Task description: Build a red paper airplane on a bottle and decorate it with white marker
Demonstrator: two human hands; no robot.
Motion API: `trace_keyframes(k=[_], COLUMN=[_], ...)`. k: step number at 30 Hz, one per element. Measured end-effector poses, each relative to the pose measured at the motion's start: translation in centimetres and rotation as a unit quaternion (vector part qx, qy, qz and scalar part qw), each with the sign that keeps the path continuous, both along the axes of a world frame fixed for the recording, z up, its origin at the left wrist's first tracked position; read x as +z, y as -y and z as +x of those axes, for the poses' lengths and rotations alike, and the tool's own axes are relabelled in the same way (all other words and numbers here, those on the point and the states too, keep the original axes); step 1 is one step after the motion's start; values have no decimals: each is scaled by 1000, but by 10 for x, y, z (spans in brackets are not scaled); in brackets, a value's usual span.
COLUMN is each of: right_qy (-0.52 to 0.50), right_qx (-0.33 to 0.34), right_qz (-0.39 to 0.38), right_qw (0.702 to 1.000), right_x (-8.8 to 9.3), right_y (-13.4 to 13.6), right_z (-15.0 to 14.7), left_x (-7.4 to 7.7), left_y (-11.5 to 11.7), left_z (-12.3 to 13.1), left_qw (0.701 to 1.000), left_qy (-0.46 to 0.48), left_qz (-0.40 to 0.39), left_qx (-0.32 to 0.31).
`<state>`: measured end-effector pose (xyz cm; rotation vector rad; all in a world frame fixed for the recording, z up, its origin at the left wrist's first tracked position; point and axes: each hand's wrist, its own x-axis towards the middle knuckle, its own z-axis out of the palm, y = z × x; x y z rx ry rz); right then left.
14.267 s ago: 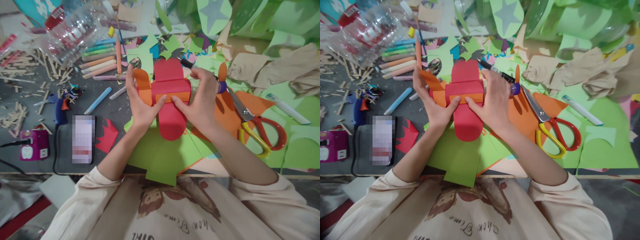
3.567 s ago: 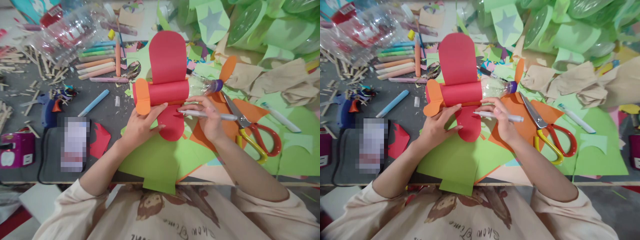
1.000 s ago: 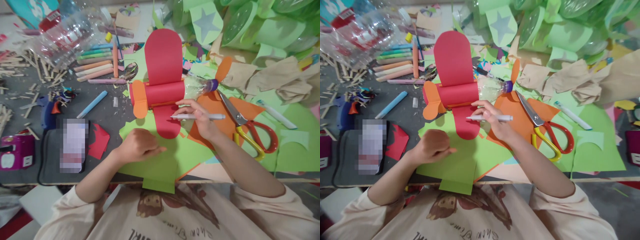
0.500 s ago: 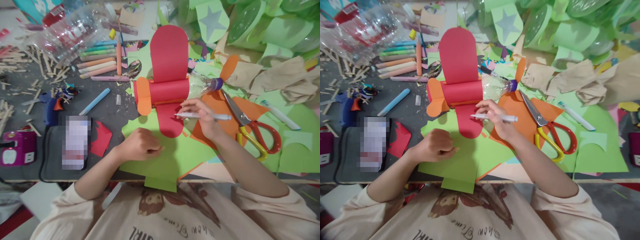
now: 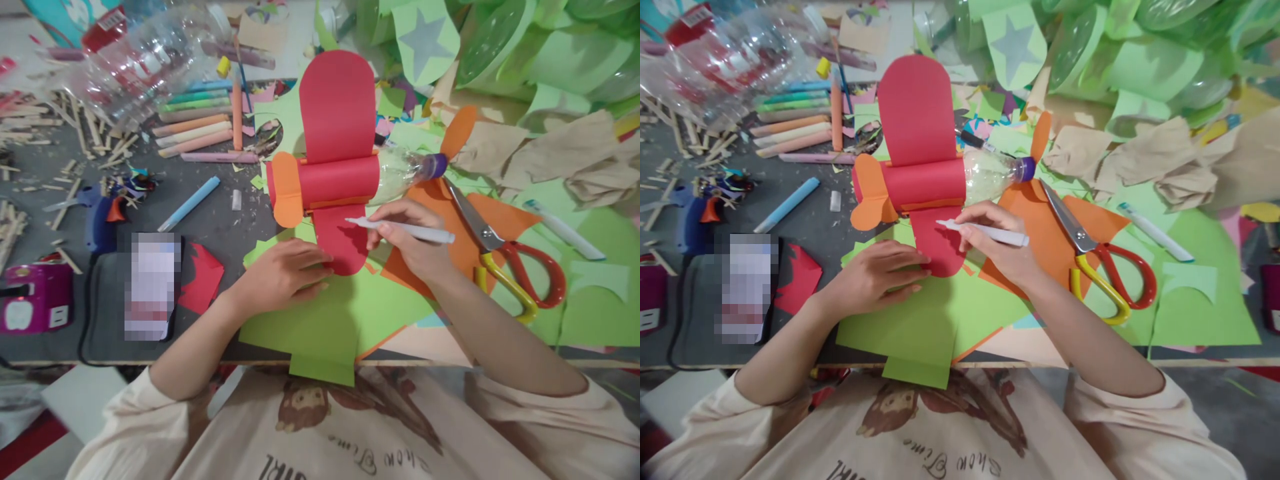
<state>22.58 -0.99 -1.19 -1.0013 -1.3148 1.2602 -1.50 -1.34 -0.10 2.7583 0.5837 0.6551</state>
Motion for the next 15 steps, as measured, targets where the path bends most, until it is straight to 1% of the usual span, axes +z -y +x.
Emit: trace_keyframes(k=[5, 7, 9, 11, 12, 13, 14, 15], right_qy=[-22, -32, -24, 14, 35, 47, 45, 32], right_qx=[4, 11, 28, 61, 81, 96, 108, 116], right_qz=[-5, -8, -15, -30, -43, -55, -65, -72], right_qw=[1000, 999, 999, 998, 995, 993, 991, 990], right_x=[-1, -1, 2, 6, 8, 9, 9, 9], right_y=[-1, 0, 3, 8, 10, 13, 15, 17], right_z=[0, -1, -3, -6, -8, -10, -11, -13], left_x=[1, 2, 4, 6, 7, 8, 7, 7], left_y=[1, 3, 5, 9, 11, 12, 14, 15], left_z=[-1, -1, 0, 2, 3, 4, 5, 6], left_qw=[1000, 999, 993, 976, 966, 959, 956, 952], left_qy=[15, 28, 39, 52, 58, 67, 75, 85], left_qz=[-4, -32, -102, -194, -233, -259, -279, -294], left_qx=[3, -6, -41, -89, -99, -89, -60, -14])
